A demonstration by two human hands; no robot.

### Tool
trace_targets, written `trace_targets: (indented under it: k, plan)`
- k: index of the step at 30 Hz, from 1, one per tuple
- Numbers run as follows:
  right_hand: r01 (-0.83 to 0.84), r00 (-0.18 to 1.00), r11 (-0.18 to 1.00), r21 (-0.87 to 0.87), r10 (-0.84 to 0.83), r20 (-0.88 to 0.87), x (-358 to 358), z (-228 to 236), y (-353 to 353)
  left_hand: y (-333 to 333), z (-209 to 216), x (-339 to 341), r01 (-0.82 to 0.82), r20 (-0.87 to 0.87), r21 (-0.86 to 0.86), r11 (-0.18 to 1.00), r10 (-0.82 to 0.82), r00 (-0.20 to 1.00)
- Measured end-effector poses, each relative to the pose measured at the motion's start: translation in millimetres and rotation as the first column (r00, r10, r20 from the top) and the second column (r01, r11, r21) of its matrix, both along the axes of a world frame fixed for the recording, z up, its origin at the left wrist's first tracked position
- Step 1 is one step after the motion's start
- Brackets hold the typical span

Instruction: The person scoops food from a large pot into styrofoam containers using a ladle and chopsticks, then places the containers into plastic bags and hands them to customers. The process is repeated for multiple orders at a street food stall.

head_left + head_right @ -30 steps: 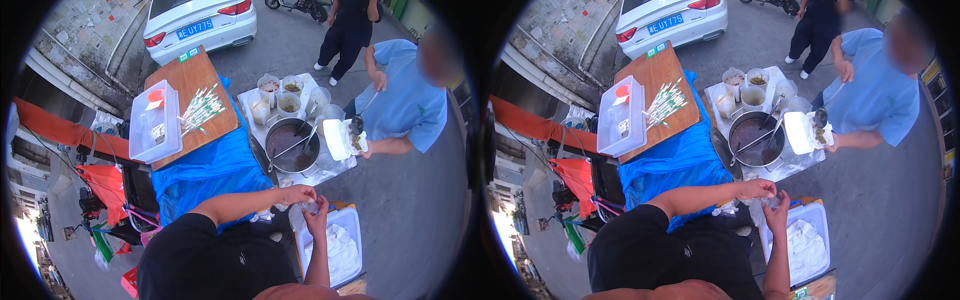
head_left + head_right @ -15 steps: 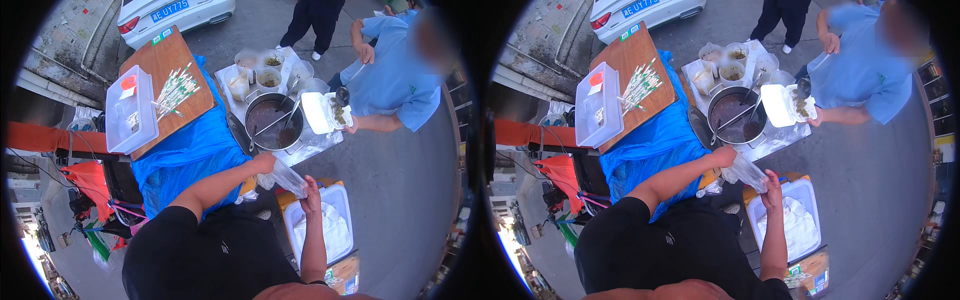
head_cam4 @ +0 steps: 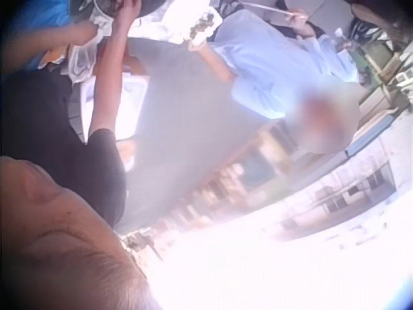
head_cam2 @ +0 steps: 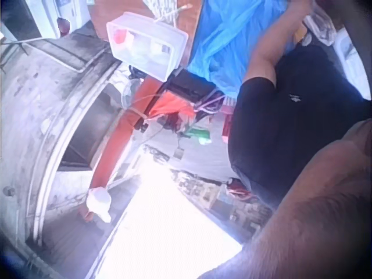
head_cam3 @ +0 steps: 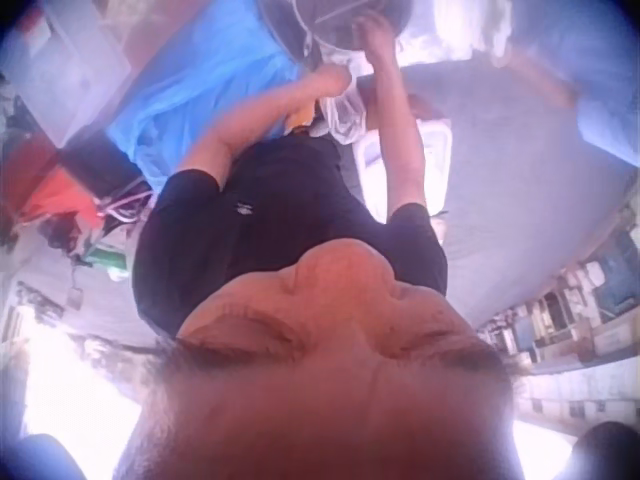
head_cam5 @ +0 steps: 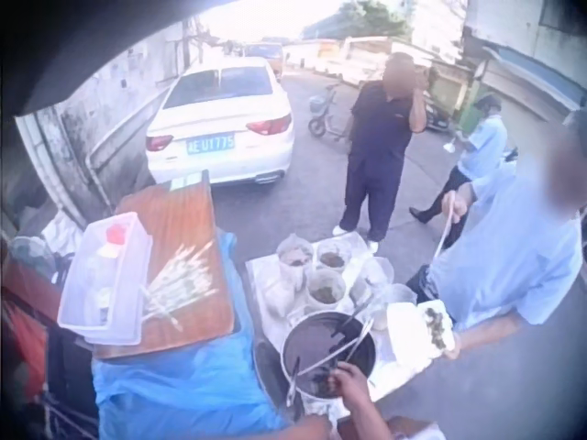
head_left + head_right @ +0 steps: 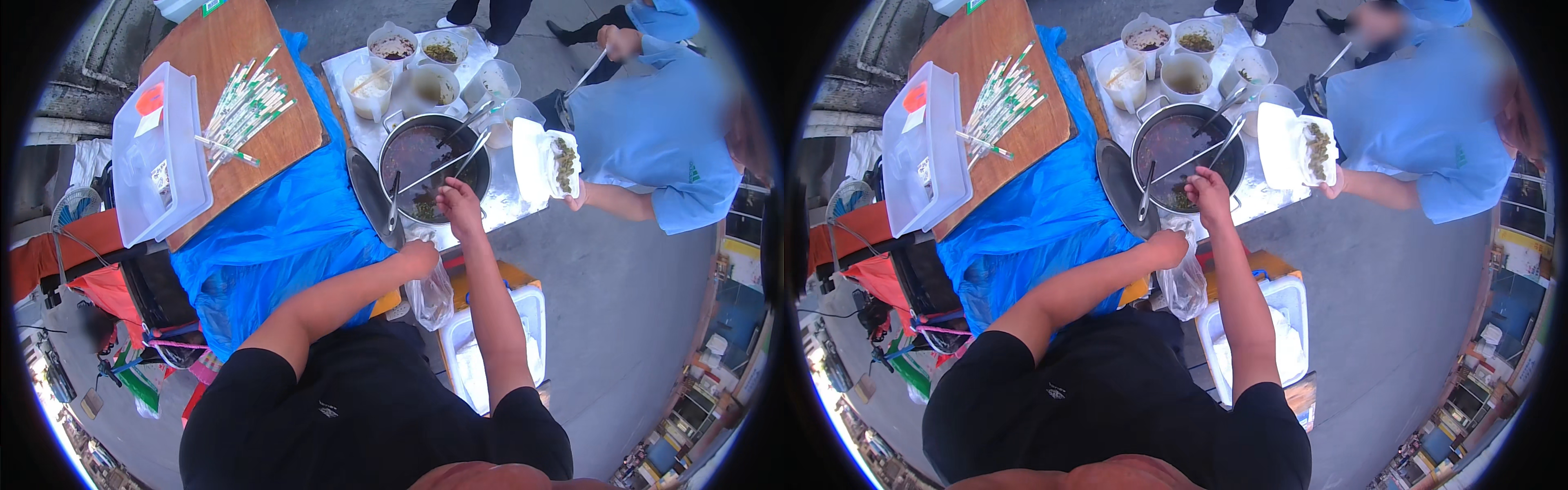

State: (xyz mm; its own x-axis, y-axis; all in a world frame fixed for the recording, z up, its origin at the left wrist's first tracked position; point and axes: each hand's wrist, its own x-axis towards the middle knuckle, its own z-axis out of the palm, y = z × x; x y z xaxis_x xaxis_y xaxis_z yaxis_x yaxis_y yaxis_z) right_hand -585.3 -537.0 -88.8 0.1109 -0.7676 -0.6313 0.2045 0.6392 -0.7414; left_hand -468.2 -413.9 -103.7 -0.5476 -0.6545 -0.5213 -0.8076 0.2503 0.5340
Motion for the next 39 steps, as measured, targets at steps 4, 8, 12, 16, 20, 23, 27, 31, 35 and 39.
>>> trace_targets:
  k: [4,8,12,16,20,23,27,31,35,39]
  plan:
    - [0.346,0.898,0.922,0.176,-0.379,0.222,26,-67,-128,-7,3,-3,0.011,-0.024,0.107,0.994,-0.008,1.0]
    - [0.451,0.878,0.85,0.272,-0.477,0.032,27,-99,-190,-4,-12,-7,0.004,-0.099,0.126,0.992,0.008,0.995]
    - [0.084,0.847,0.991,-0.105,-0.127,-0.516,10,-104,-177,-4,-6,-12,-0.04,-0.112,0.162,0.986,0.058,0.992]
    - [-0.705,0.552,0.59,-0.393,0.108,-0.827,21,-19,-118,-5,-5,-4,-0.16,-0.073,0.208,0.965,0.179,0.981]
    - [-0.851,0.435,0.319,-0.418,-0.019,-0.9,-2,20,-80,-6,-12,-9,-0.172,-0.099,0.171,0.97,0.19,0.977]
    - [-0.79,0.497,0.357,-0.498,-0.102,-0.862,-10,22,-71,-16,6,-3,-0.139,-0.079,0.2,0.97,0.158,0.984]
    - [-0.595,0.619,0.494,-0.633,-0.22,-0.754,-11,-18,-67,-18,7,-3,-0.158,-0.086,0.195,0.968,0.177,0.98]
    - [-0.027,0.883,0.89,-0.456,-0.193,-0.429,-3,-57,-58,-18,5,-2,-0.174,-0.102,0.176,0.969,0.194,0.976]
    - [0.224,0.929,0.918,-0.329,-0.303,-0.214,-8,-46,-48,-17,-4,-3,-0.234,-0.1,0.172,0.957,0.253,0.962]
    - [0.272,0.932,0.909,-0.316,-0.33,-0.148,-20,-25,-35,-19,-6,-4,-0.265,-0.104,0.163,0.95,0.284,0.953]
